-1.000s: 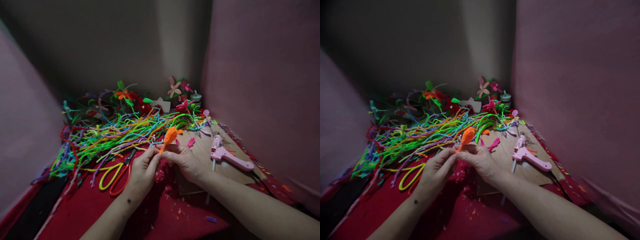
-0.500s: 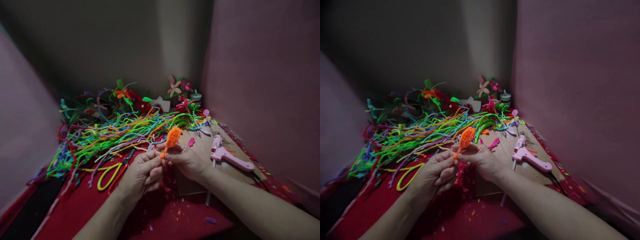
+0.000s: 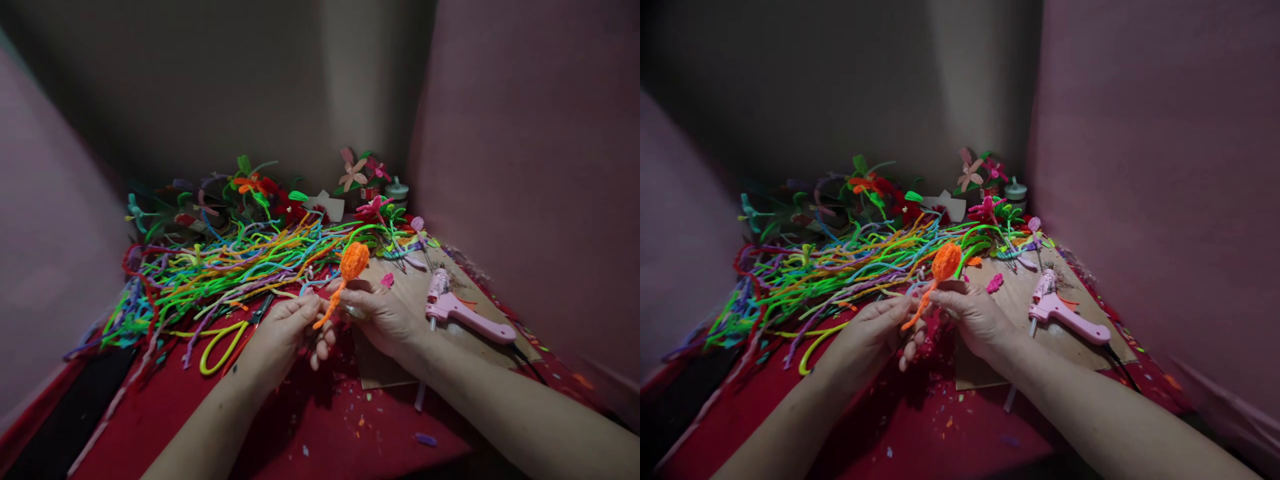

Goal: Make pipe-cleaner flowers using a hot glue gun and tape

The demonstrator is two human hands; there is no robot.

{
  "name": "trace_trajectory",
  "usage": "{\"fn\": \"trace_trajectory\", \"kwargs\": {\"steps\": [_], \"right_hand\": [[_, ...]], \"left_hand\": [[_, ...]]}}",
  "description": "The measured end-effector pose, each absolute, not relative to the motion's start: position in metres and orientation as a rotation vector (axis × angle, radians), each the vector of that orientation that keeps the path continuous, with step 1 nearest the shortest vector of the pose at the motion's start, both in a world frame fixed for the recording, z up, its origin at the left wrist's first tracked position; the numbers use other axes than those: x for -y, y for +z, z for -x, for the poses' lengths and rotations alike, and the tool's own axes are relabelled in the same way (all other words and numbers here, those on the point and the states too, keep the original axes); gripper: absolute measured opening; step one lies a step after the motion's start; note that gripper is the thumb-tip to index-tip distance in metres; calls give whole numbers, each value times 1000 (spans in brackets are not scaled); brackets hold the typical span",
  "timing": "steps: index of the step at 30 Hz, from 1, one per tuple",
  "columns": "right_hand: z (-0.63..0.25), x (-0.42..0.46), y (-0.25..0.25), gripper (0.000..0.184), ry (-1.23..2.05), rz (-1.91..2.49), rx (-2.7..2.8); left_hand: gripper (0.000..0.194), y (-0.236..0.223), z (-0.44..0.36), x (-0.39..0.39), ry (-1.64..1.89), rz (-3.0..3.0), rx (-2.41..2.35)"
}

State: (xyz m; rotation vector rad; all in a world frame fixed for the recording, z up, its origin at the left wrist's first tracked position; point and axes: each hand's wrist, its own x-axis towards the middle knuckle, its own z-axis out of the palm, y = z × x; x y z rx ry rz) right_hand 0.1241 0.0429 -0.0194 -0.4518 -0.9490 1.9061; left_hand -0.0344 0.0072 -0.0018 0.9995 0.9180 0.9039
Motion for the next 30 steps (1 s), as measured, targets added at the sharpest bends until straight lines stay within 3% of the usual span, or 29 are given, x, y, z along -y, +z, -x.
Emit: {"fn": "trace_trajectory", "kwargs": {"steps": [5, 15, 24, 30], "right_hand": [[-125, -45, -16, 14, 1902, 532, 864], [-123, -47, -19, 17, 1869, 604, 821], [-123, -44, -17, 13, 1877, 593, 861], [-123, -44, -21, 13, 1876, 563, 907]], "left_hand": [[31, -4, 36, -10, 831, -945, -861], [11, -4, 37, -10, 804, -852, -854], [9, -2, 34, -6, 847, -1145, -980], [17, -3, 34, -8, 853, -1033, -932]]}}
